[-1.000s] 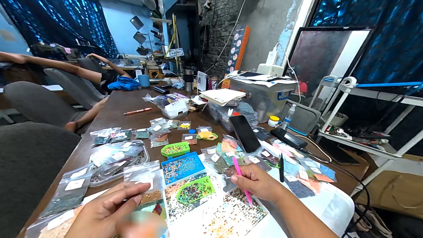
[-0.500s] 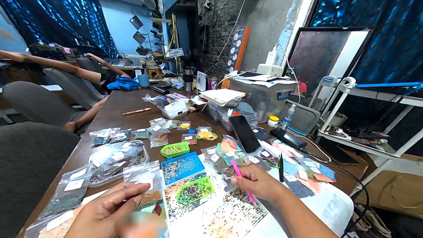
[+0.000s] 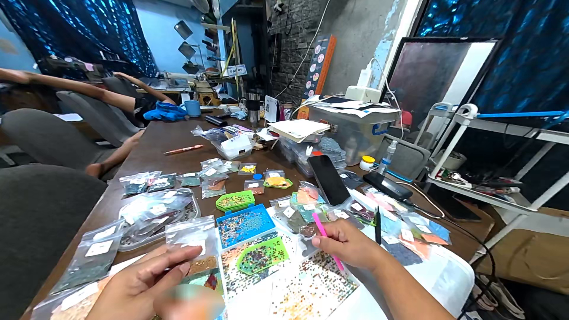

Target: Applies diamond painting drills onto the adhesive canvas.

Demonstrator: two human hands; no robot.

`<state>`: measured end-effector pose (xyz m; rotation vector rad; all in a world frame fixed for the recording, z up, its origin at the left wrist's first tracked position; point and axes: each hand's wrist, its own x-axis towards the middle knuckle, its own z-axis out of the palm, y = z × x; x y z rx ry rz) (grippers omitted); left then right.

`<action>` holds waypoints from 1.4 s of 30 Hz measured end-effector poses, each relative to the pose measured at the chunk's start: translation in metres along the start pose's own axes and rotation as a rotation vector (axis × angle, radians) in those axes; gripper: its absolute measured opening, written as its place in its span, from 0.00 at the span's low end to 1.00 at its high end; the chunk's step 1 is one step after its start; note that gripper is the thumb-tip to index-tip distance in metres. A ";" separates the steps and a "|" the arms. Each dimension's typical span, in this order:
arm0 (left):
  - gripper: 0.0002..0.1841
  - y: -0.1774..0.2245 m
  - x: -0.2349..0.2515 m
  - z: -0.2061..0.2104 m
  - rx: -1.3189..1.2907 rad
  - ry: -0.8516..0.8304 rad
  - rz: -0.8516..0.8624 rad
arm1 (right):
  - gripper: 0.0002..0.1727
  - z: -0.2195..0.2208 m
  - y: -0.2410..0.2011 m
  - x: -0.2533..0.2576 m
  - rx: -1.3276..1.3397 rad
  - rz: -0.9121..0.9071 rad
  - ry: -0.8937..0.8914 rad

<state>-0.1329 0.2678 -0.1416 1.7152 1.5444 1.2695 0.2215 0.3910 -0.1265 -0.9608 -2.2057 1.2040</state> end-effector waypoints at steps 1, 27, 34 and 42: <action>0.14 0.000 0.000 0.000 -0.003 -0.001 0.000 | 0.16 0.000 0.000 0.000 0.008 -0.004 -0.010; 0.14 -0.001 0.000 -0.001 0.007 -0.004 0.002 | 0.16 0.004 -0.001 -0.002 0.098 -0.074 -0.062; 0.14 -0.001 0.000 0.000 -0.001 0.002 -0.007 | 0.16 0.004 -0.001 -0.002 0.105 -0.106 -0.079; 0.14 -0.001 0.000 -0.001 0.002 0.000 -0.009 | 0.17 0.005 0.000 -0.001 0.092 -0.123 -0.107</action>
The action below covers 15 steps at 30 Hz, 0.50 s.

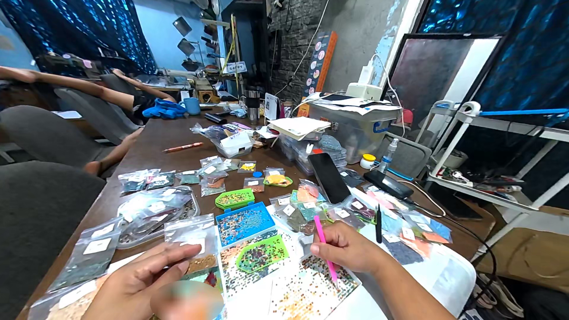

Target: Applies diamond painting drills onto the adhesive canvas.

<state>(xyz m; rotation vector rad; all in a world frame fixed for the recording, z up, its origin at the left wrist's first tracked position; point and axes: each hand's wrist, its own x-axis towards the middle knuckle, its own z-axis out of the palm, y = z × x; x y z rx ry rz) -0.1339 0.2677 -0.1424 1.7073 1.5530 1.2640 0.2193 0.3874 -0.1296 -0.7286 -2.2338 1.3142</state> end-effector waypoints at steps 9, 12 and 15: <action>0.14 0.004 0.000 0.000 -0.009 -0.001 -0.002 | 0.15 0.001 -0.003 -0.001 0.026 0.067 0.064; 0.14 0.006 0.000 0.003 -0.019 -0.014 -0.008 | 0.14 0.004 -0.005 0.001 0.063 0.116 0.128; 0.13 0.003 0.002 0.012 -0.034 0.017 0.025 | 0.14 0.010 -0.010 0.006 0.089 0.129 0.207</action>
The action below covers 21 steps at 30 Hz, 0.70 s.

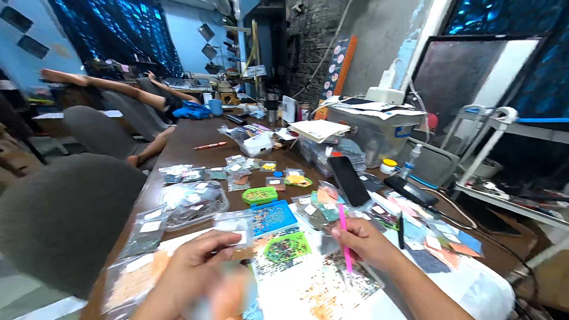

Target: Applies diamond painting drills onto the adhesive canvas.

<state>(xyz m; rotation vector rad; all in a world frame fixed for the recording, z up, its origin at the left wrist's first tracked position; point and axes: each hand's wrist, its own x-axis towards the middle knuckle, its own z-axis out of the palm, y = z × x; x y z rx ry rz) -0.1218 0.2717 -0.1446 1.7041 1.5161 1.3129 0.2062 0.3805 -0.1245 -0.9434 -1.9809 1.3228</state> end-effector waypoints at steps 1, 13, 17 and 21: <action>0.12 -0.001 0.000 0.000 -0.002 0.008 -0.001 | 0.14 0.006 -0.005 0.004 0.005 0.002 0.022; 0.16 -0.007 0.014 -0.030 -0.031 0.009 -0.147 | 0.16 0.130 -0.086 0.057 0.015 -0.100 -0.148; 0.18 -0.015 0.014 -0.038 -0.062 0.089 -0.213 | 0.16 0.170 -0.094 0.067 -0.082 -0.085 -0.236; 0.17 -0.024 0.015 -0.044 -0.082 0.207 -0.226 | 0.19 0.197 -0.089 0.073 -0.139 -0.086 -0.238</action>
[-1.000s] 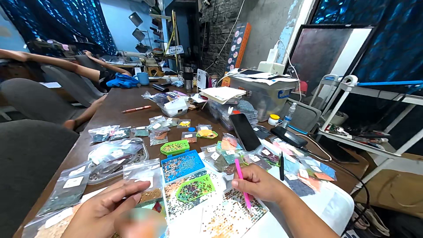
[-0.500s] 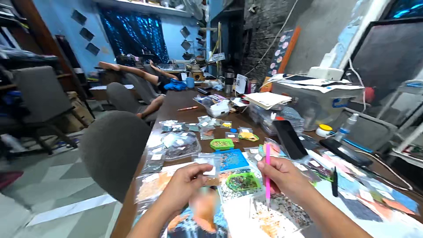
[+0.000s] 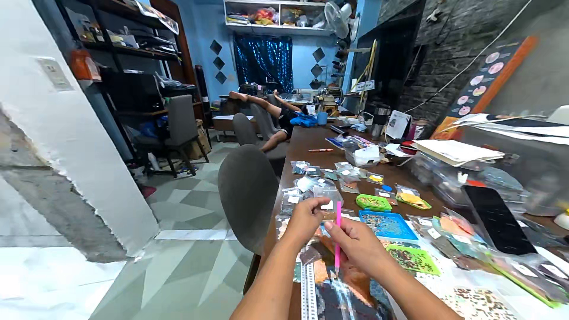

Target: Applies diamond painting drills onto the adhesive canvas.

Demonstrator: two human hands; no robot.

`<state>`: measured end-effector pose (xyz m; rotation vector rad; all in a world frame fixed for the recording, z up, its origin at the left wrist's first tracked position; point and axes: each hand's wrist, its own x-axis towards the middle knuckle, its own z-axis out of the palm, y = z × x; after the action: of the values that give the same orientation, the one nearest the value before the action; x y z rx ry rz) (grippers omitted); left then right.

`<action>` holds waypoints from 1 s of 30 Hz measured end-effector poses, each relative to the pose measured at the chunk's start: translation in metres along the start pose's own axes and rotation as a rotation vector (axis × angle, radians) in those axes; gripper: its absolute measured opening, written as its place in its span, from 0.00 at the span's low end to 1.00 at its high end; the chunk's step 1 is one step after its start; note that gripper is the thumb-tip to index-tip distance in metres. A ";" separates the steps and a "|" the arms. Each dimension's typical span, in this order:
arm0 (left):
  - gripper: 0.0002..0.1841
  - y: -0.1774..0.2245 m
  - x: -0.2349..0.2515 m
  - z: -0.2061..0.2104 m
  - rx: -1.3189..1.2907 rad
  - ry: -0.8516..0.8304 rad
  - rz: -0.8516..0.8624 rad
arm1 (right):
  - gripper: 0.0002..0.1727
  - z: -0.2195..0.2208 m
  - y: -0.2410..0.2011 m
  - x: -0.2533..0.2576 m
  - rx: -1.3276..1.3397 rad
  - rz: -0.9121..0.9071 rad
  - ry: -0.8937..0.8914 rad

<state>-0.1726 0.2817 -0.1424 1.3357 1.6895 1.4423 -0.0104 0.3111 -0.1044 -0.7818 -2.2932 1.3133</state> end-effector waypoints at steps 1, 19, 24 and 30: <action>0.17 -0.002 0.001 -0.001 -0.007 0.027 0.004 | 0.19 0.005 0.003 0.002 -0.001 -0.010 0.010; 0.15 0.003 0.001 -0.003 0.028 0.081 0.011 | 0.24 0.037 0.034 0.000 -0.094 -0.269 0.134; 0.15 0.005 -0.001 -0.002 0.020 0.084 0.018 | 0.23 0.037 0.035 0.000 -0.073 -0.297 0.107; 0.14 0.006 -0.001 -0.002 0.017 0.073 0.012 | 0.23 0.039 0.036 -0.001 -0.074 -0.331 0.107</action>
<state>-0.1717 0.2793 -0.1370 1.3192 1.7459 1.5035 -0.0219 0.2999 -0.1547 -0.4556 -2.2756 1.0192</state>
